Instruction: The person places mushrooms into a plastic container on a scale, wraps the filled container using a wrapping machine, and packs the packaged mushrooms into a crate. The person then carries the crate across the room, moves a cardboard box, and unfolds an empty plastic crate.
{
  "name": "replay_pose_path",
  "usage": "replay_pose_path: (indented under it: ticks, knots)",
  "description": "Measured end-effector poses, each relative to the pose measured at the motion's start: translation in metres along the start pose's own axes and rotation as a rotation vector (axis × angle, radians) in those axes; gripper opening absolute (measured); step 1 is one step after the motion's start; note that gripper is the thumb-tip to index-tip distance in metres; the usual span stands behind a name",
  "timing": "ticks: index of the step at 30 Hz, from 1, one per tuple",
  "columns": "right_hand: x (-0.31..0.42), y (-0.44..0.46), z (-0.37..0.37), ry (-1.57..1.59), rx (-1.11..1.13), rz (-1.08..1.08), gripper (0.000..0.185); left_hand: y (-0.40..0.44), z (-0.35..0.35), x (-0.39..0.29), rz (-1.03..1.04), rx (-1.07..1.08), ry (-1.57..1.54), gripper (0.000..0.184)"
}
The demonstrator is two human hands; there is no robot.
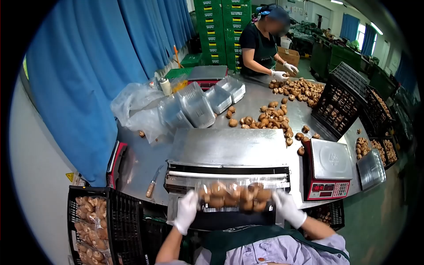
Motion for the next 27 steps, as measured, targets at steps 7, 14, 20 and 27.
replay_pose_path:
  ticks: [7,14,20,27]
  knots:
    - [-0.025,-0.05,0.044,-0.136,0.257,0.202,0.026,-0.063,0.015,0.063,-0.367,0.141,0.21,0.034]
    - [0.013,-0.016,-0.021,-0.096,0.085,0.256,0.034,-0.044,-0.001,0.036,-0.321,-0.057,0.161,0.026]
    - [-0.024,-0.083,0.0,-0.288,0.553,0.377,0.042,-0.123,0.005,0.051,-0.335,0.083,0.522,0.025]
    - [-0.05,-0.079,0.053,1.042,0.23,0.953,0.031,-0.15,0.066,0.094,-0.034,0.403,-0.023,0.02]
Point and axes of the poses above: each hand's wrist, its own y-axis towards the middle knuckle, its own z-axis out of the palm, x = y × z, the point moved 1 cm from there along y, towards the middle knuckle, and after that the axes turned 2 degrees about y, right-handed, at the moved point
